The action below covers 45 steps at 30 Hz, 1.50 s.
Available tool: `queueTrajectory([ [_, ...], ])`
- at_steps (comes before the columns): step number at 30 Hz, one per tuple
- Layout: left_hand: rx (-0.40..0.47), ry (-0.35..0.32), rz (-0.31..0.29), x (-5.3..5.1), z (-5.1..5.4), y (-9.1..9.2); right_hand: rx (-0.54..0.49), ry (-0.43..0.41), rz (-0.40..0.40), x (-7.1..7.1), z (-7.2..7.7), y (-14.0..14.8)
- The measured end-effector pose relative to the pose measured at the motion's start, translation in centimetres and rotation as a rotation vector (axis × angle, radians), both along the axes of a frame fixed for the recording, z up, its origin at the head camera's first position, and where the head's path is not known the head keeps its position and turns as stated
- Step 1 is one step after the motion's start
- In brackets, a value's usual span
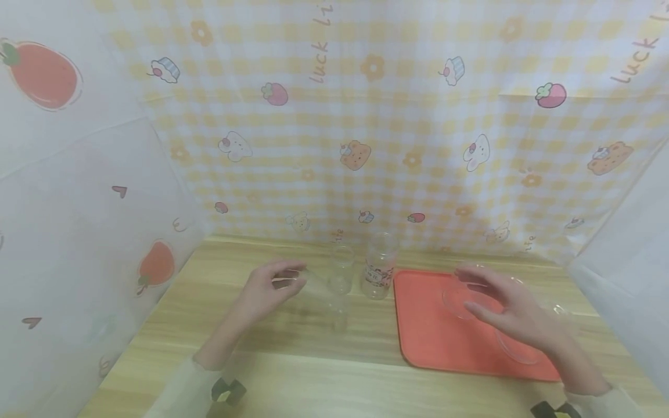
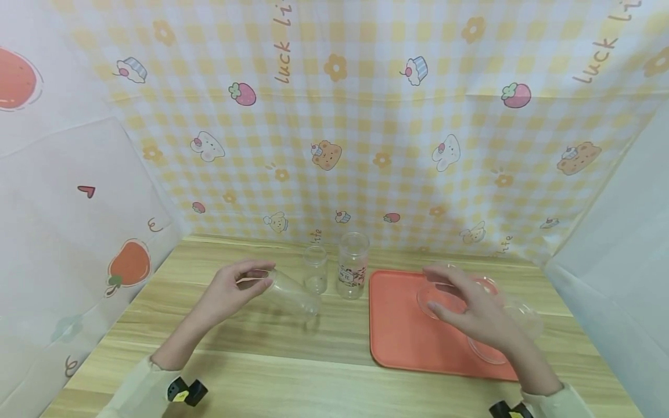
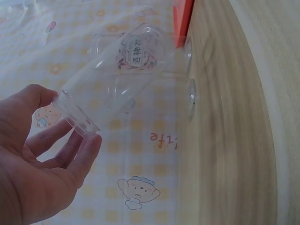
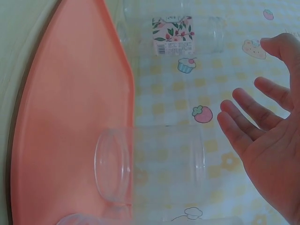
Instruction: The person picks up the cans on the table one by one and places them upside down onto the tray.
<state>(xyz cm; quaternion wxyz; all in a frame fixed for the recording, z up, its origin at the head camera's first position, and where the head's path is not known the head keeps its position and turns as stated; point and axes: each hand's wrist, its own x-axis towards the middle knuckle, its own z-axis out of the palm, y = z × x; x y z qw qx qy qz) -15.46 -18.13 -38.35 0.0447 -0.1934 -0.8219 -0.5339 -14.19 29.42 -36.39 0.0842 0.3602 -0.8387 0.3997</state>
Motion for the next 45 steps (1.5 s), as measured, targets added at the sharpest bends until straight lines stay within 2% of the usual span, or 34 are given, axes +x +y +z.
queueTrajectory([
  [6,0.039,0.005,0.0,0.0,-0.4,0.1,-0.035,0.024,0.02,-0.1,-0.3,-0.2],
  [16,0.101,0.01,-0.026,0.0,-0.7,0.3,-0.083,-0.024,0.023,-0.3,-0.8,-0.3],
  [27,0.207,-0.058,0.003,-0.2,-1.1,0.8,-0.181,0.01,0.093,-0.6,-1.3,-0.6],
  [33,0.235,-0.048,0.003,-0.3,-1.3,1.1,-0.235,0.018,0.134,-0.6,-1.4,-1.0],
  [36,0.237,-0.041,0.009,-0.4,-1.4,1.3,-0.232,-0.002,0.121,-0.5,-1.4,-1.1],
  [43,0.248,-0.014,-0.001,-0.5,-1.8,1.6,-0.183,-0.115,0.035,-0.2,-1.2,-1.3],
  [45,0.247,-0.003,-0.002,-0.4,-1.9,1.7,-0.176,-0.119,0.031,-0.2,-1.2,-1.4],
])
